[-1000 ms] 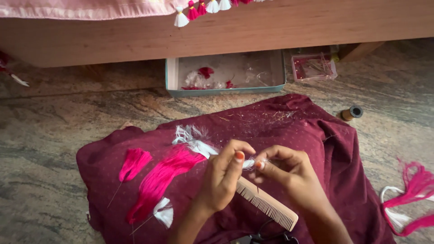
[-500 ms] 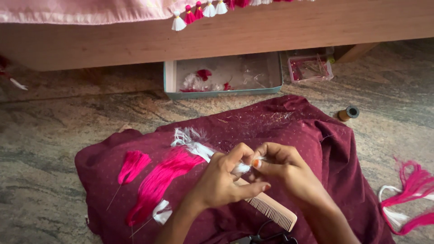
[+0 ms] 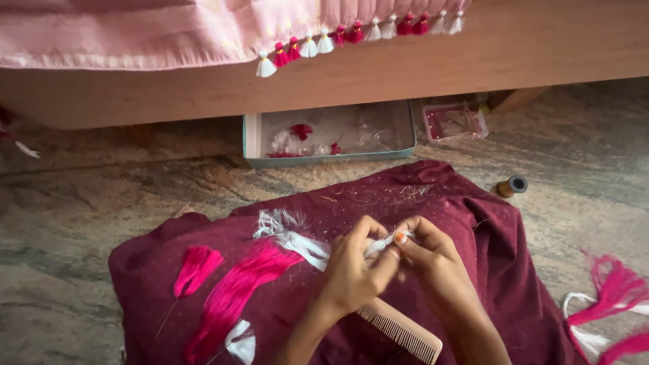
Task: The person is creating decorative tassels on the edge of a saree using white and pink thread, scissors, and a comb.
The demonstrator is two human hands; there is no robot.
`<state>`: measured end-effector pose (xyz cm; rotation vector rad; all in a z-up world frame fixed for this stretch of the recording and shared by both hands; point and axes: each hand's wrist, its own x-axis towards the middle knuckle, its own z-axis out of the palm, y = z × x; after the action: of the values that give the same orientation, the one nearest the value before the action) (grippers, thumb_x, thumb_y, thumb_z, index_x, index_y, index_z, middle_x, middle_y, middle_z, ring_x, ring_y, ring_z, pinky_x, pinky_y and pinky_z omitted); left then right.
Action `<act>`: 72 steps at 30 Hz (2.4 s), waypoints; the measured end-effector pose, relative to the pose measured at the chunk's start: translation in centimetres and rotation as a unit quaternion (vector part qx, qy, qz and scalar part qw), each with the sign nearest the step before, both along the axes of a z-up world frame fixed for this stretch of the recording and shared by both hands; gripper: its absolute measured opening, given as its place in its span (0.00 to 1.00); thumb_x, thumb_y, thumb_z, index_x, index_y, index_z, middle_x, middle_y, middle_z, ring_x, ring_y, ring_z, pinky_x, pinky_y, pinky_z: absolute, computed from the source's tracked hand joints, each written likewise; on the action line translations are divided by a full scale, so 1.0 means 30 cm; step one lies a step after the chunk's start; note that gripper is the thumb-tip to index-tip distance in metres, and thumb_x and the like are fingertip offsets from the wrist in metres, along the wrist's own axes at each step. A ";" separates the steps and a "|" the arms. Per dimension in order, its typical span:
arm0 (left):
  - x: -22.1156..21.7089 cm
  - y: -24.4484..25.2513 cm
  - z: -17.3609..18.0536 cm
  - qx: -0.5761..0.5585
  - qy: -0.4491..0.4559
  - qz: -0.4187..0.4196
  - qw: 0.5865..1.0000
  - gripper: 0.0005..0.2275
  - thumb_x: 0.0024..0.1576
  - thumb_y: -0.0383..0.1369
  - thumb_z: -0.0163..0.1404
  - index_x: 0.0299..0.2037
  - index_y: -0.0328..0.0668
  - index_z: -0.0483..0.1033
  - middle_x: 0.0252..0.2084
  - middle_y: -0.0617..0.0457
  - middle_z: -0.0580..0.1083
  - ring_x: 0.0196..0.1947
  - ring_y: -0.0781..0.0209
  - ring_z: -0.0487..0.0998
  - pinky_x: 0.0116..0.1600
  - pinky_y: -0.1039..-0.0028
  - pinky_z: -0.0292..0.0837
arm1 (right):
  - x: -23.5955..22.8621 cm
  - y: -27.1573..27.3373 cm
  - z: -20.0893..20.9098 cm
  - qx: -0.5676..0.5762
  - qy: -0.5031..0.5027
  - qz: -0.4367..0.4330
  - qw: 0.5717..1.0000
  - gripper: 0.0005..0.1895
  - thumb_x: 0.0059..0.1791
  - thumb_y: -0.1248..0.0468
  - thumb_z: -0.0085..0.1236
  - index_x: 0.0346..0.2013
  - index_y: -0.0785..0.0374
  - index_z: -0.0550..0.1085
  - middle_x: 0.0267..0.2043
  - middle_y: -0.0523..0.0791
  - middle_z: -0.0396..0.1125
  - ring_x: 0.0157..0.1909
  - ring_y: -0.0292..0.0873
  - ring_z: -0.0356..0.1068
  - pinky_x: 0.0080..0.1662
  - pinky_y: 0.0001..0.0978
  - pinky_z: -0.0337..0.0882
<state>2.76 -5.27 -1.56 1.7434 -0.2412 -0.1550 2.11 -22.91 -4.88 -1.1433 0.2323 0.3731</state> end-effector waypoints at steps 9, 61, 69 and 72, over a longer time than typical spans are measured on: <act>0.025 -0.021 -0.121 -0.073 0.072 0.007 0.995 0.06 0.63 0.31 0.49 0.38 0.35 0.73 0.26 0.58 0.77 0.26 0.75 0.73 0.30 0.79 0.66 | -0.076 -0.012 -0.066 -0.233 -0.111 0.028 0.966 0.13 0.54 0.65 0.54 0.46 0.71 0.80 0.36 0.44 0.77 0.39 0.34 0.73 0.44 0.26 0.73; -0.054 0.089 0.099 -0.049 -0.035 0.216 0.975 0.09 0.60 0.31 0.54 0.29 0.36 0.75 0.20 0.59 0.69 0.20 0.73 0.65 0.25 0.75 0.58 | 0.048 0.170 0.166 -0.465 -0.346 -0.158 0.799 0.09 0.47 0.71 0.63 0.42 0.62 0.83 0.26 0.42 0.76 0.20 0.29 0.64 0.24 0.23 0.61; -0.028 0.104 0.114 -0.188 0.000 0.128 0.974 0.04 0.57 0.27 0.56 0.37 0.34 0.75 0.30 0.61 0.74 0.30 0.77 0.70 0.34 0.81 0.68 | -0.016 0.186 0.227 -0.440 -0.402 -0.081 0.799 0.11 0.45 0.73 0.62 0.41 0.65 0.81 0.25 0.44 0.75 0.20 0.31 0.69 0.25 0.22 0.66; -0.007 0.108 0.087 -0.213 0.027 0.099 0.972 0.07 0.63 0.29 0.52 0.36 0.32 0.78 0.31 0.57 0.77 0.31 0.74 0.72 0.38 0.82 0.68 | -0.029 0.180 0.239 -0.437 -0.431 -0.109 0.782 0.11 0.46 0.75 0.60 0.42 0.66 0.79 0.28 0.44 0.75 0.24 0.30 0.71 0.27 0.22 0.68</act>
<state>2.54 -2.02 1.06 1.3228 -0.0521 -0.0012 1.25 -17.52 2.30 -2.0577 -0.3237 -0.5664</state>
